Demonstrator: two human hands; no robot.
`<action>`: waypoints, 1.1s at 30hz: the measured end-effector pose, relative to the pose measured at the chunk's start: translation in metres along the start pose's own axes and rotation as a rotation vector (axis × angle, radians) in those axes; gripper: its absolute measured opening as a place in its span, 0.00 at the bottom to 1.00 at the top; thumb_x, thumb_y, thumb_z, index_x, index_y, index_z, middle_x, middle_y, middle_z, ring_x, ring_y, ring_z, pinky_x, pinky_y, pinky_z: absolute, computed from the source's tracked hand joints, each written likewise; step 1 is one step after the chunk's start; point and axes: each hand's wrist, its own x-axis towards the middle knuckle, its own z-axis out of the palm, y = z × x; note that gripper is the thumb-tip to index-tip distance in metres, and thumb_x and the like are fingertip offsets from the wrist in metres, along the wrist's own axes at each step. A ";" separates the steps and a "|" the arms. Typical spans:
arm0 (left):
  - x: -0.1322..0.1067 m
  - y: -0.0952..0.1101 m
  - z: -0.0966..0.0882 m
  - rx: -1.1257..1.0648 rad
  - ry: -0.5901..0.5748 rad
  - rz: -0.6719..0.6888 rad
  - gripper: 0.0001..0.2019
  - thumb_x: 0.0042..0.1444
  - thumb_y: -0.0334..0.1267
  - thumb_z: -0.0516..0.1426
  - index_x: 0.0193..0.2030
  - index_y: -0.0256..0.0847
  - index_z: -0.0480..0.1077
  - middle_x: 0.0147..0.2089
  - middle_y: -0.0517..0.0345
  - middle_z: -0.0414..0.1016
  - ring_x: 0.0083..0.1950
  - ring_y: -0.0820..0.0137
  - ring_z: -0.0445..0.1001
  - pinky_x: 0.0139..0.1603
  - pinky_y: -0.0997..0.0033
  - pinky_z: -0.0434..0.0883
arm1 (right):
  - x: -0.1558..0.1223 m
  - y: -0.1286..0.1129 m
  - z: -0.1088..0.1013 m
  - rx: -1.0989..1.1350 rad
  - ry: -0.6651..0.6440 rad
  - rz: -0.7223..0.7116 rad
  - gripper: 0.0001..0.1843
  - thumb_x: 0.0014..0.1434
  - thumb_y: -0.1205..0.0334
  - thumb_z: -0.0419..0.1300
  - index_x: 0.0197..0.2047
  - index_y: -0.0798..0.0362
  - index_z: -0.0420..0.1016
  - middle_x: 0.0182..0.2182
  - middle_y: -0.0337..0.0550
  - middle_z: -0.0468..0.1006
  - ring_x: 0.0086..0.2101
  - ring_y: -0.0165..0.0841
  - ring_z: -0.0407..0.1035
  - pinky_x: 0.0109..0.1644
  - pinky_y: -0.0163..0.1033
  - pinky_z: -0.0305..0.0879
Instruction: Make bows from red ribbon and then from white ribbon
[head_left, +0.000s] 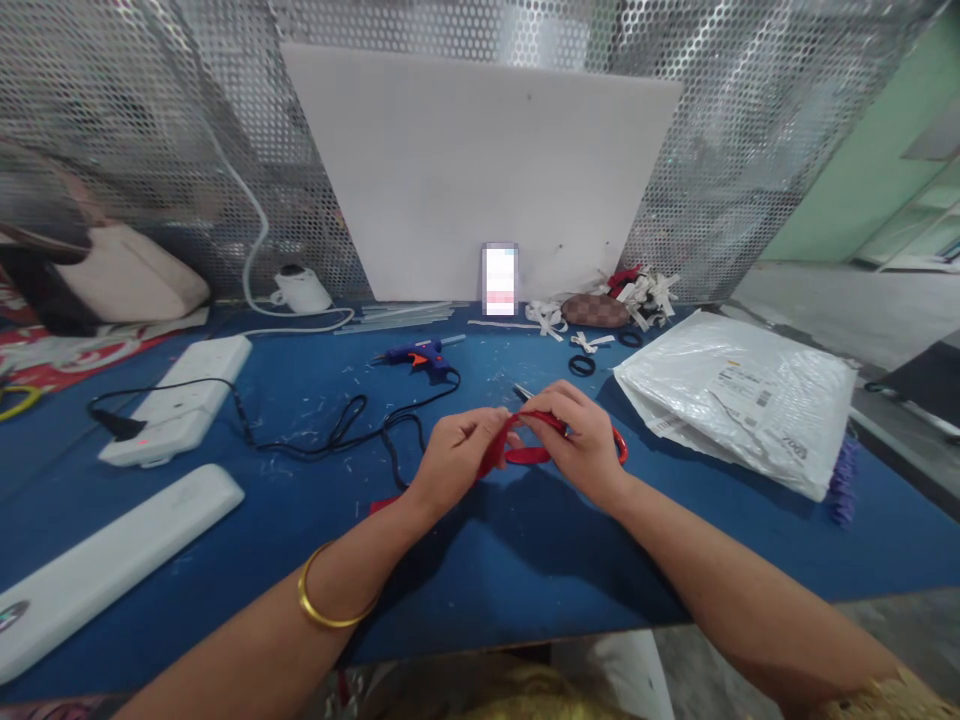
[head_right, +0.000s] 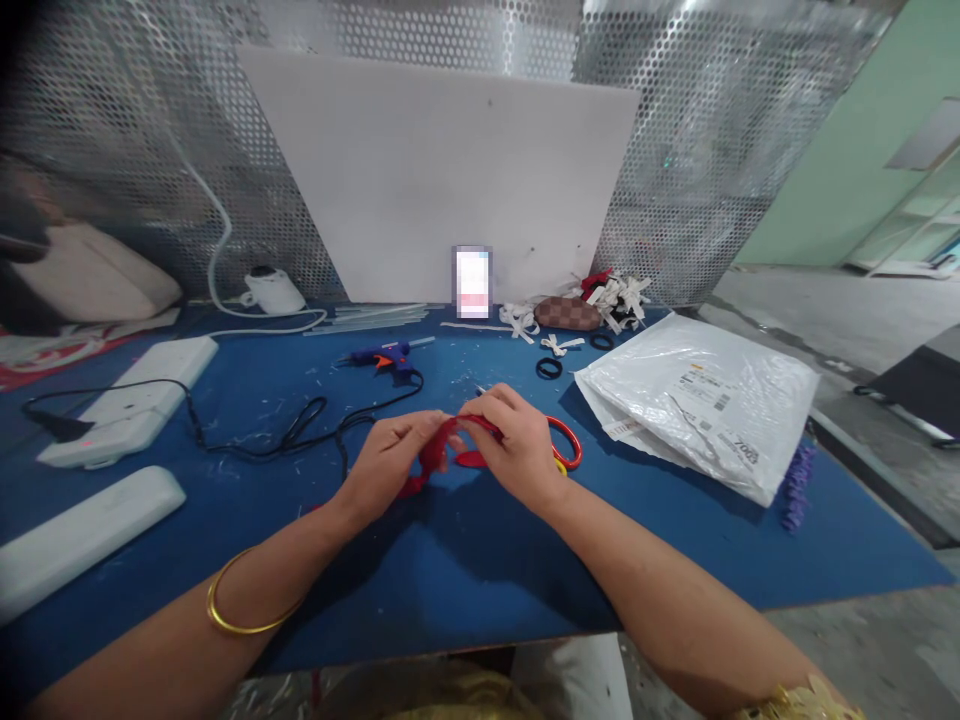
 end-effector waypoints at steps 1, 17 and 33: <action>0.001 0.001 0.000 -0.160 -0.082 -0.094 0.21 0.57 0.52 0.51 0.34 0.36 0.76 0.28 0.52 0.76 0.24 0.71 0.70 0.29 0.72 0.67 | 0.000 0.000 -0.001 0.010 0.006 -0.018 0.06 0.59 0.67 0.56 0.36 0.51 0.74 0.32 0.42 0.72 0.34 0.30 0.67 0.39 0.36 0.63; 0.005 0.002 -0.002 -0.522 -0.021 -0.214 0.08 0.48 0.40 0.63 0.29 0.37 0.72 0.22 0.63 0.68 0.24 0.80 0.64 0.27 0.81 0.61 | 0.003 0.010 -0.001 -0.131 0.144 0.046 0.13 0.51 0.77 0.51 0.35 0.51 0.70 0.38 0.43 0.73 0.42 0.36 0.67 0.46 0.43 0.61; -0.003 0.008 0.008 -0.198 0.184 -0.049 0.07 0.47 0.38 0.63 0.32 0.37 0.76 0.27 0.58 0.76 0.30 0.72 0.72 0.35 0.74 0.69 | -0.004 -0.003 0.005 -0.318 0.037 -0.087 0.05 0.60 0.63 0.57 0.34 0.49 0.74 0.29 0.40 0.76 0.32 0.32 0.69 0.43 0.41 0.55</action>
